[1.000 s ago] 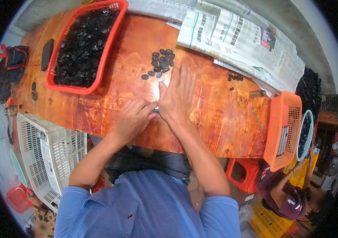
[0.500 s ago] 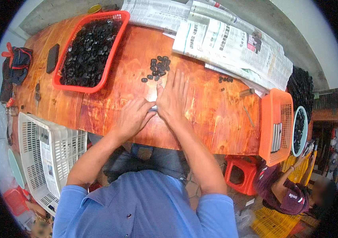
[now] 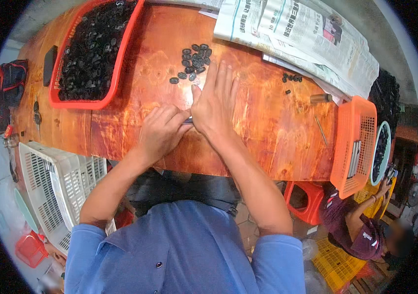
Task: The person sits at a low table and repeatedly picks up small dark seeds, places them into a cylindrical metal tool, and uses a thin metal rod to press or adjust the contents. Processed seeds are placed into a white basket lined with newspaper.
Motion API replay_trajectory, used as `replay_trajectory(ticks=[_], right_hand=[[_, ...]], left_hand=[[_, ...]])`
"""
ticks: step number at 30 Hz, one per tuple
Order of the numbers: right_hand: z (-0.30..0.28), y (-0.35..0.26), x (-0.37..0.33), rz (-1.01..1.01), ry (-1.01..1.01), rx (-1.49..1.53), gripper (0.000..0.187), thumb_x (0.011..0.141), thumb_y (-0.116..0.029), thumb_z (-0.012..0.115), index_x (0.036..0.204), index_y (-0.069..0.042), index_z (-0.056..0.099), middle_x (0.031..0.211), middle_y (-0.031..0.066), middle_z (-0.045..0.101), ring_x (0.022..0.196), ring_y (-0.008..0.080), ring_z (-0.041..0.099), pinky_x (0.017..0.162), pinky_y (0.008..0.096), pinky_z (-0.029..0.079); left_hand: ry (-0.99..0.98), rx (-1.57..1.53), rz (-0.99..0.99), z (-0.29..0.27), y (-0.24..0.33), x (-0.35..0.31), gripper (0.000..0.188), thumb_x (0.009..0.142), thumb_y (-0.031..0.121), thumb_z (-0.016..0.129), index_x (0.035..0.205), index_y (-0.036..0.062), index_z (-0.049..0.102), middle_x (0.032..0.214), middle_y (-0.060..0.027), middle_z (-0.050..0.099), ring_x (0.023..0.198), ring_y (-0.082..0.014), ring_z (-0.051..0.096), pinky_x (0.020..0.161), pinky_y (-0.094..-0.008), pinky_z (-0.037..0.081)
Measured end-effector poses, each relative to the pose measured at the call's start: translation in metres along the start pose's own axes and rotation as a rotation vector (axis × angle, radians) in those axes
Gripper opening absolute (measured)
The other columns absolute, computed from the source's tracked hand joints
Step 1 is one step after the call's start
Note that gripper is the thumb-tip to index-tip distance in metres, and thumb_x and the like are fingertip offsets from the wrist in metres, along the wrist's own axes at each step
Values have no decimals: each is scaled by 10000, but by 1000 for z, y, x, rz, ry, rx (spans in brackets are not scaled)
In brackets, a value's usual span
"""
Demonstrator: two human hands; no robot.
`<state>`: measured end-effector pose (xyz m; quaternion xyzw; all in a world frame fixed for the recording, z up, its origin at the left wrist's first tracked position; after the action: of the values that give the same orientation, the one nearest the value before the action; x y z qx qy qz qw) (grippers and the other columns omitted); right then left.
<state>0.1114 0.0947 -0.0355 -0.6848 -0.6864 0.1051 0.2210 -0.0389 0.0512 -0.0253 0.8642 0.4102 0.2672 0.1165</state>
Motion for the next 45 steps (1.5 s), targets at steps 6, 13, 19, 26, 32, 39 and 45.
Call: replay_trajectory(ticks=[6,13,19,26,32,39,45], right_hand=[[-2,4,-5,6,59,117,624,992,-346,472,1447,58,331,1526,267,298,1442,400,235,1189,500,142],[-10,20,-13,183,393,691,451,995,-306,499,1301,24,474,1268,213,510,1183,332,498,1029,434,377],[-11,13,-17,192,327,669,439,1011,-328,488,1282,16,505,1246,177,538,1162,298,526,1026,407,402],[-14,9,-19,190,289,765,411,995,-263,516,1281,31,486,1252,208,538,1188,321,538,1019,411,414],[-13,11,-18,193,293,765,399,996,-236,514,1290,33,483,1246,214,548,1176,319,551,1018,405,421],[-7,14,-17,179,312,850,360,989,-199,544,1275,16,505,1218,164,576,1147,265,556,1024,384,415],[-4,16,-18,164,324,820,355,987,-190,551,1273,14,499,1214,155,583,1150,253,558,1028,378,413]], left_hand=[[-106,62,22,-11,2,7,330,805,246,736,1048,58,615,914,-112,569,848,-300,601,750,-410,481],[129,-339,-335,-19,-1,13,299,933,159,614,1189,6,592,937,-144,655,773,-275,642,705,-389,520],[109,-1695,-959,-16,3,-16,334,1032,307,473,1123,4,583,834,-64,641,640,-110,596,561,-239,496],[55,-1538,-929,-13,14,-28,311,1030,322,502,1076,26,584,726,-14,578,547,-82,529,476,-213,433],[-1,-1474,-878,-7,25,-22,331,1035,345,495,1061,28,585,702,0,564,537,-68,515,478,-201,423],[2,-1532,-834,2,24,-22,375,1044,385,463,1074,28,576,692,0,554,526,-67,497,470,-201,416],[35,-1547,-958,-2,28,-17,405,1055,410,415,1069,35,565,704,0,552,510,-66,482,449,-200,401]])
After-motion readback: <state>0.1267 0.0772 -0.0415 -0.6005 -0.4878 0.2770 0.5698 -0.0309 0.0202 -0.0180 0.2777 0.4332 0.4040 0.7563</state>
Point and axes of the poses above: each hand's wrist, its own x-axis towards the middle knuckle, its own z-axis out of the palm, y = z × x, the point moved 2 cm from there along x, towards the middle knuckle
